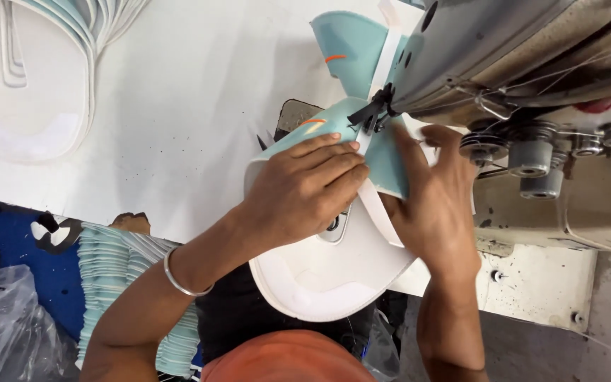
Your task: The person sews a white elastic band onto a light blue face mask using a sewing machine. They then use scissors to cut the excess elastic and place the finished mask on a stack of completed masks.
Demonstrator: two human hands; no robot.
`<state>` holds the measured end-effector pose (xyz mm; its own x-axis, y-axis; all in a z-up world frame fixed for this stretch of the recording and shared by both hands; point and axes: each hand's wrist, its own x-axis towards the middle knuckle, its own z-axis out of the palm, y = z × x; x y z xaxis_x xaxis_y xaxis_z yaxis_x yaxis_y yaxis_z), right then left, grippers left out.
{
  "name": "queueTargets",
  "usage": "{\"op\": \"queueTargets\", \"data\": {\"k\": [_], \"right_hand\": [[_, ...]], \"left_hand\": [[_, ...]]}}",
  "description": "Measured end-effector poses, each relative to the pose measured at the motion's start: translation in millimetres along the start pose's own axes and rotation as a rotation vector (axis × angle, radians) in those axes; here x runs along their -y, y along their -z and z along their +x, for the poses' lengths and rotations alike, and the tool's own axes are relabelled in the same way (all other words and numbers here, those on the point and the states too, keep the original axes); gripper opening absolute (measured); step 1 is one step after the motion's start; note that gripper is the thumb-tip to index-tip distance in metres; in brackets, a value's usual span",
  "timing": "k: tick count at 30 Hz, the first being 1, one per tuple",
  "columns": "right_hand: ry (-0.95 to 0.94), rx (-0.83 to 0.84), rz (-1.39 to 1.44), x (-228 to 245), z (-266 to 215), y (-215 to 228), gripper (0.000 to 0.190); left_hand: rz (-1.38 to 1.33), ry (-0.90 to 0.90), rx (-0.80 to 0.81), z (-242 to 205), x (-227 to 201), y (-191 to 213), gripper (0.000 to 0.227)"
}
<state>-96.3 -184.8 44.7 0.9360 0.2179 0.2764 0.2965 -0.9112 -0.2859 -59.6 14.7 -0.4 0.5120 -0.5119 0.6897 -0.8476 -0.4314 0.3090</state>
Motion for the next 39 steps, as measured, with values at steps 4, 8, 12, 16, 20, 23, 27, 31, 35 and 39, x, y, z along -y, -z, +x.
{"op": "queueTargets", "data": {"k": [4,8,12,16,20,23,27,31,35,39], "right_hand": [[-0.079,-0.299,0.109,32.3,-46.0,-13.1,0.066],[-0.414,-0.409,0.912,66.7,-42.5,-31.0,0.046],[-0.496,-0.392,0.922,50.8,-17.6,-56.4,0.046],[-0.532,-0.459,0.914,39.6,-15.6,-75.4,0.034],[-0.605,-0.506,1.043,39.6,-14.0,-87.5,0.026],[-0.591,-0.520,1.049,41.9,-8.9,-84.8,0.026],[-0.578,-0.435,1.031,12.8,1.2,-58.2,0.025],[-0.875,-0.110,0.800,-99.7,11.0,-45.0,0.022],[-0.772,-0.141,0.638,-209.3,-26.0,-64.1,0.020],[-0.633,-0.137,0.476,-273.8,-38.0,-82.3,0.018]], "left_hand": [[0.029,-0.015,-0.012,-2.1,2.9,4.7,0.017],[0.037,-0.093,-0.036,-6.6,6.6,5.0,0.016],[0.049,-0.186,-0.062,-15.3,0.6,5.8,0.014],[-0.023,-0.169,0.071,-7.0,4.4,22.9,0.011],[-0.307,0.078,0.093,18.9,34.2,33.6,0.030],[-0.031,0.141,-0.016,56.2,70.4,11.5,0.029],[-0.567,0.466,0.446,48.0,96.2,-20.3,0.040],[-0.732,0.678,0.340,17.3,60.0,-39.6,0.040],[-0.568,0.683,-0.215,-1.1,8.2,-69.4,0.032],[-0.524,0.749,-0.288,-0.6,2.0,-72.1,0.034]]}}
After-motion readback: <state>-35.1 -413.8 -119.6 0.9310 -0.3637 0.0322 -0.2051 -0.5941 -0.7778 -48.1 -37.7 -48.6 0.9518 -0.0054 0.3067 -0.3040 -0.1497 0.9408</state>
